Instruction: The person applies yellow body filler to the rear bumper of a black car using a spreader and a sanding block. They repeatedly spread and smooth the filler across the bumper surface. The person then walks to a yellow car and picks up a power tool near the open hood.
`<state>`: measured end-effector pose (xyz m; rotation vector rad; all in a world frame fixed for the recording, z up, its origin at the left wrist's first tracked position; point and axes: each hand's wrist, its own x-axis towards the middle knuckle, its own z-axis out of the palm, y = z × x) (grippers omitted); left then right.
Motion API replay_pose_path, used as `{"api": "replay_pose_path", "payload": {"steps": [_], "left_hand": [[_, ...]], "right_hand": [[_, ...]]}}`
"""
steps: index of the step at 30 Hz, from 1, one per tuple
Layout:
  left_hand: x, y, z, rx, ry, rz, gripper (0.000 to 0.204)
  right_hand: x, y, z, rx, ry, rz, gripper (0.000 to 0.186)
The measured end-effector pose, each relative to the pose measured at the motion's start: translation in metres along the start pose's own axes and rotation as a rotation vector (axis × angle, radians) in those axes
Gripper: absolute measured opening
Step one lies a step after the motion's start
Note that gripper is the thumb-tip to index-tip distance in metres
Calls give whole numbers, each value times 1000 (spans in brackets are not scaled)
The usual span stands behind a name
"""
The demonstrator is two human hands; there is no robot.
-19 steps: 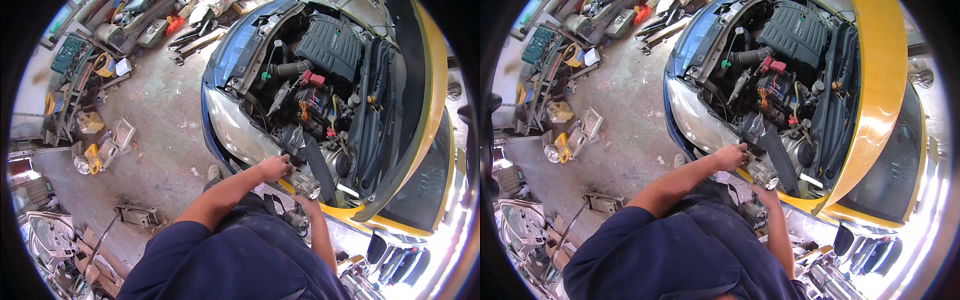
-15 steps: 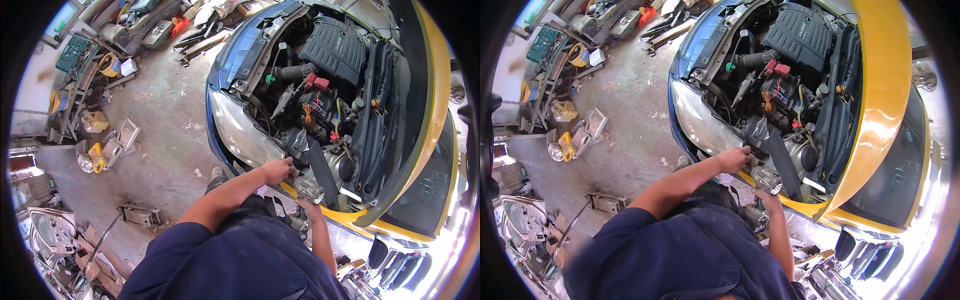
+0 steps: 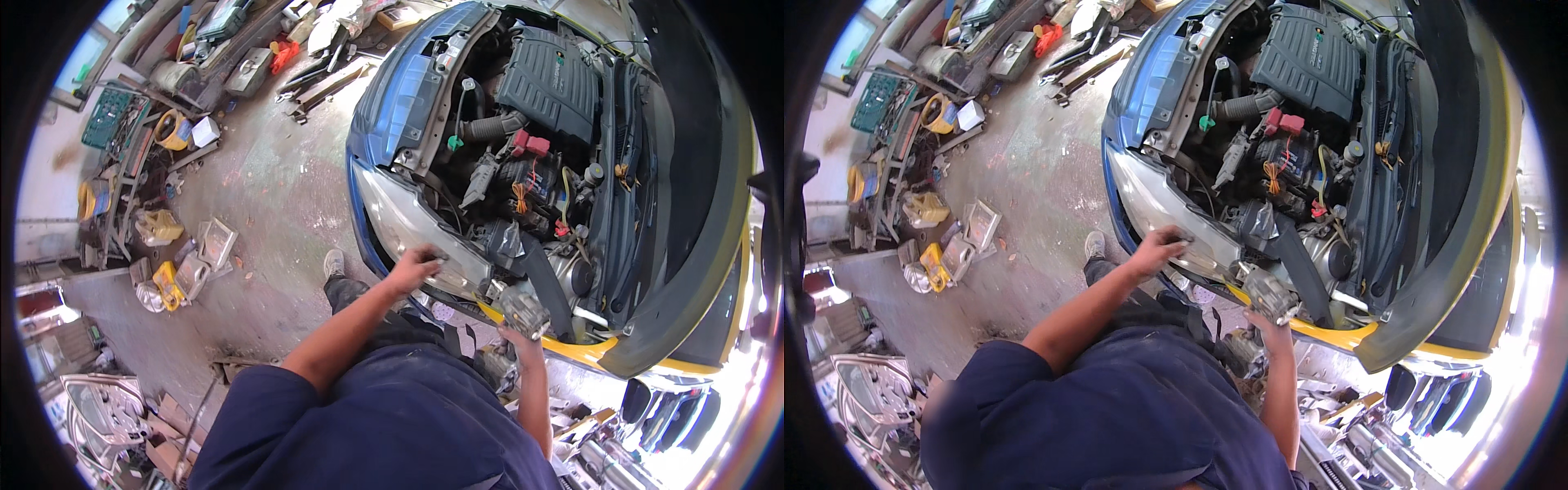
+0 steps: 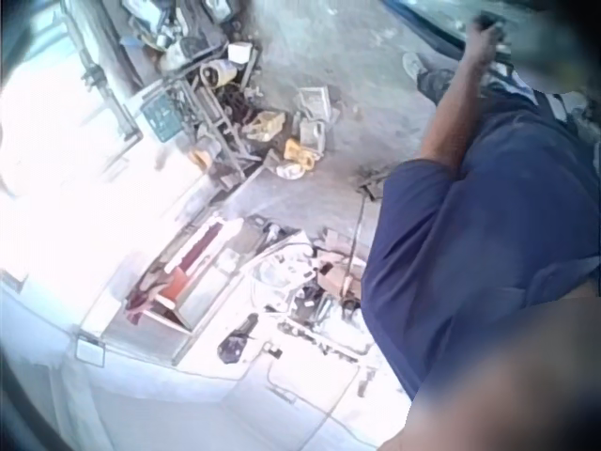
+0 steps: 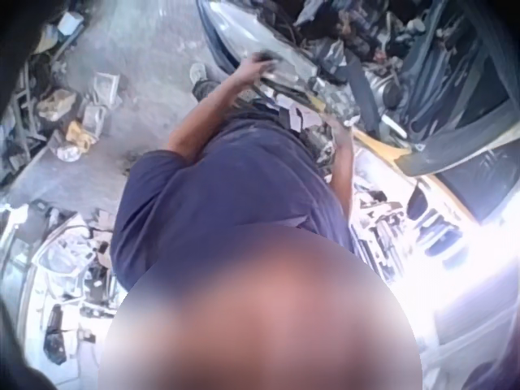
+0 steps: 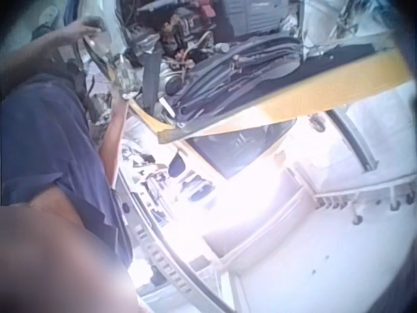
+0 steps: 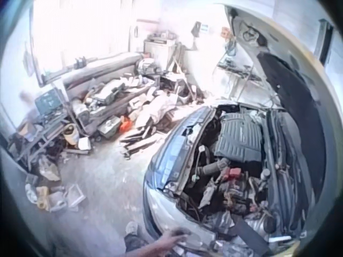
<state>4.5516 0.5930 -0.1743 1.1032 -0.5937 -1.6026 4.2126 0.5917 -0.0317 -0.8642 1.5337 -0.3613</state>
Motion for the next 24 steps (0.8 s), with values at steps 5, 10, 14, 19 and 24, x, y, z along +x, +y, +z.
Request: {"api": "replay_pose_path", "payload": {"steps": [5, 10, 14, 19, 24], "left_hand": [[-47, 48, -133, -331, 148, -104, 11], [-112, 98, -270, -274, 269, -82, 13], [-171, 124, -353, -280, 477, -92, 19], [-221, 121, -407, -382, 609, -56, 15], [-227, 102, -401, -449, 686, -106, 17]], "right_hand": [[47, -51, 120, -61, -32, -188, 32], [134, -101, 226, -216, -89, 15, 39], [192, -126, 279, -296, -6, -16, 46], [211, -153, 302, -329, 18, 94, 31], [215, -177, 311, -341, -1, 148, 21]]}}
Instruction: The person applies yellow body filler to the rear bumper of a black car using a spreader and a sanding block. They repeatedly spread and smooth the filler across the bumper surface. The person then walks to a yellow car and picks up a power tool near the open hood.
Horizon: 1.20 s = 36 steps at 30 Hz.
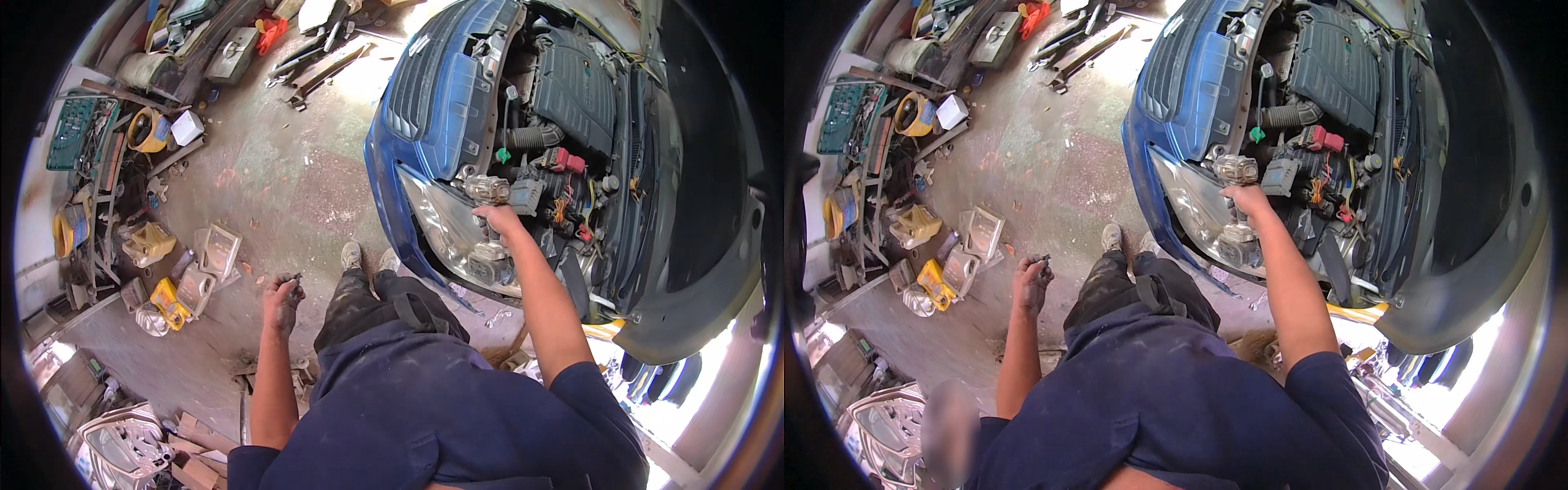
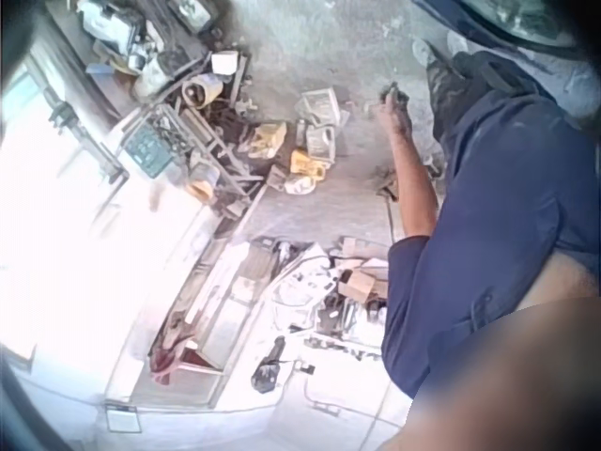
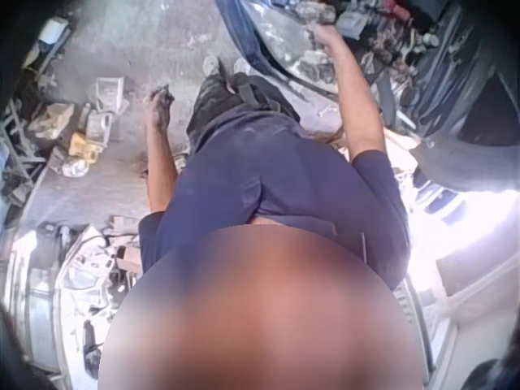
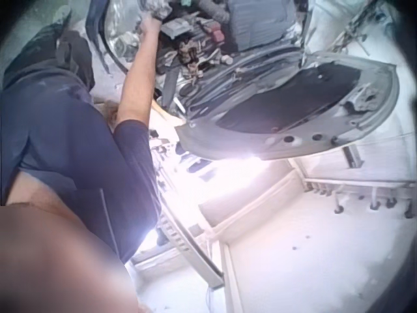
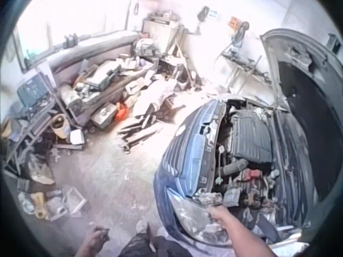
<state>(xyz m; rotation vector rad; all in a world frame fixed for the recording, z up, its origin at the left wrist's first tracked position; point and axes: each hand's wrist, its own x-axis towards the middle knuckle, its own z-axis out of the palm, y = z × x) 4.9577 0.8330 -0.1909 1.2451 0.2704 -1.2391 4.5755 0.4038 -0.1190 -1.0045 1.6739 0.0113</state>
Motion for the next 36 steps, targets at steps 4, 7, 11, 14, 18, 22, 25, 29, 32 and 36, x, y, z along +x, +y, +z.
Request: {"api": "replay_pose_path", "payload": {"steps": [4, 7, 11, 14, 18, 22, 25, 29, 32, 36], "left_hand": [[0, -13, 24, 3, 24, -55, 18], [3, -11, 46, 43, 5, -50, 15], [12, -1, 76, 38, -21, -28, 15], [20, -2, 100, 89, -48, -21, 11], [45, -15, 135, 207, -161, -47, 7], [80, -41, 177, 233, -290, -87, 15], [105, -58, 210, 299, -392, -121, 17], [149, -74, 258, 776, -544, -90, 17], [167, -80, 301, 1080, -609, 73, 23], [168, -81, 354, 1466, -685, 331, 36]], "right_hand": [[8, -15, -5, -108, -18, 71, 23], [11, -30, -8, -376, 7, -109, 27], [13, -65, -15, -852, 22, -179, 36], [16, -87, -13, -1120, 6, -273, 41], [15, -103, -17, -1146, -62, -269, 38], [6, -100, -28, -967, -70, -171, 32], [7, -93, -32, -812, -79, -90, 30], [15, -79, -37, -806, -69, -86, 38], [15, -55, -34, -743, 19, -67, 42], [4, -16, -24, -482, 79, -39, 56]]}}
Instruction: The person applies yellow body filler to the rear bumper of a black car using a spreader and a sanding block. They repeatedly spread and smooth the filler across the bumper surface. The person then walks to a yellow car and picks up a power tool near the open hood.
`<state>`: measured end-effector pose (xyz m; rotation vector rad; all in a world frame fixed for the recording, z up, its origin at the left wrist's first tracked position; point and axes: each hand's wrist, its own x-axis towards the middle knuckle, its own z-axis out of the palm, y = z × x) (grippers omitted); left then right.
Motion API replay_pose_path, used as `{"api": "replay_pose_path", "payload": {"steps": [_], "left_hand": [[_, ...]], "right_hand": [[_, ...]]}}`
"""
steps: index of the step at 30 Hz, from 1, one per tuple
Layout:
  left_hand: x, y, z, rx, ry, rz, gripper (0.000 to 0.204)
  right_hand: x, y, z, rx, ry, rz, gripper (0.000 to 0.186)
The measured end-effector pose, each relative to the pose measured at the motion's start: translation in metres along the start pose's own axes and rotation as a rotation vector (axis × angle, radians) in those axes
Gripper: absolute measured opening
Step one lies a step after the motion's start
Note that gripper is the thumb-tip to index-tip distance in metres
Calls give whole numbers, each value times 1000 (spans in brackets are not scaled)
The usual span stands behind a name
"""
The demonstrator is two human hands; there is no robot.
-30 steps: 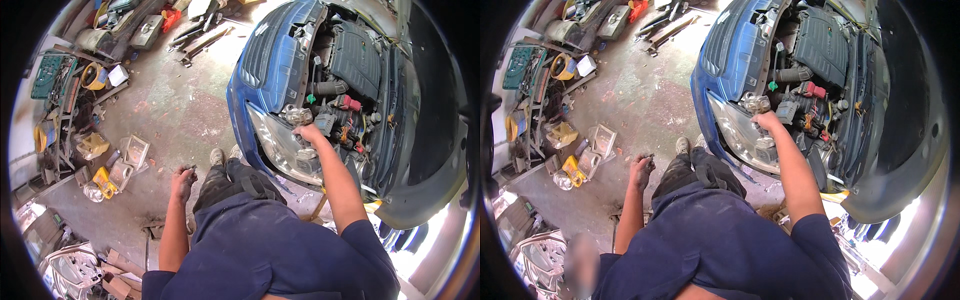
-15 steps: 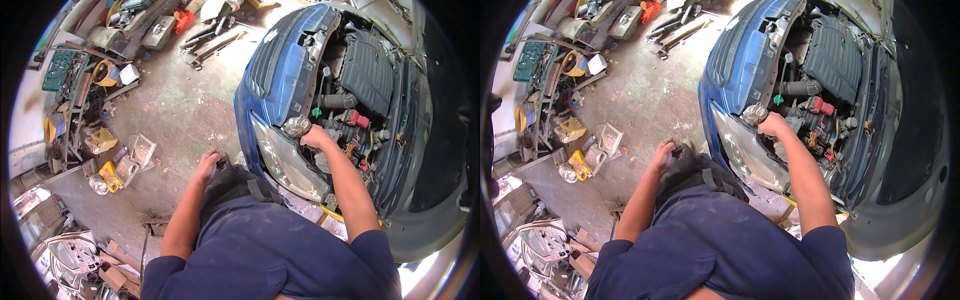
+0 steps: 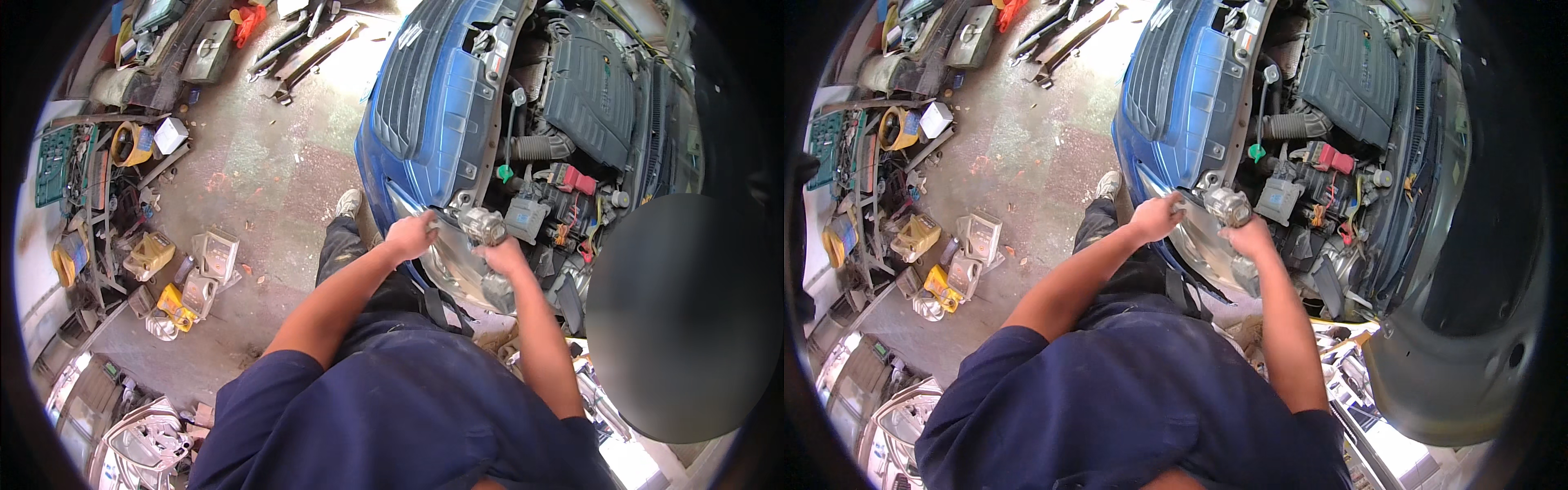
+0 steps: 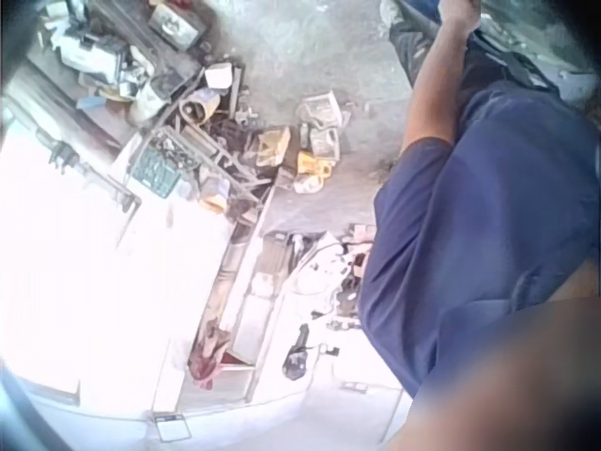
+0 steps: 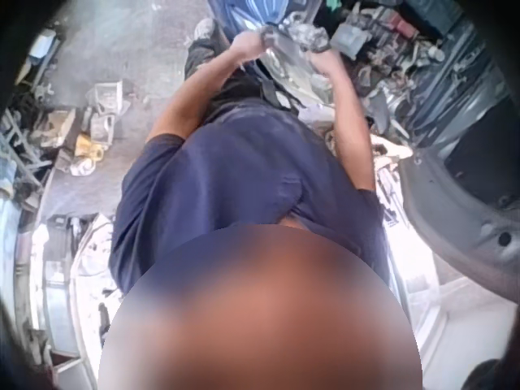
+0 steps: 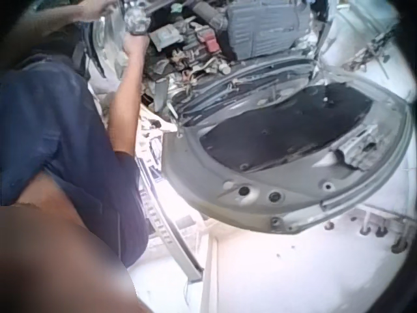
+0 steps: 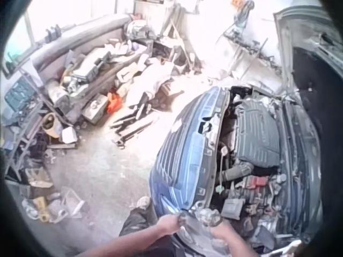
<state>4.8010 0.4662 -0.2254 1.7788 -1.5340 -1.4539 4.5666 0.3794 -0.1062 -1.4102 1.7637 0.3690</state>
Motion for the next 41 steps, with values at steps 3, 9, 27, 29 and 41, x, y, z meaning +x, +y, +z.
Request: {"api": "replay_pose_path", "payload": {"steps": [3, 9, 27, 29, 41], "left_hand": [[14, 21, 0, 190, -33, 102, 38], [30, 23, 10, 219, 137, 305, 28], [73, 35, 3, -209, 140, 70, 31], [82, 31, 5, -374, 58, -55, 29], [107, 114, 81, -536, -351, -146, 15]], "right_hand": [[-13, 15, 19, 152, 7, -22, 56], [-33, 24, 49, 436, 37, -53, 55], [-128, 88, 100, 728, 271, -8, 50], [-143, 102, 107, 760, 282, 99, 48], [-208, 216, 172, 1185, 654, 196, 24]]}}
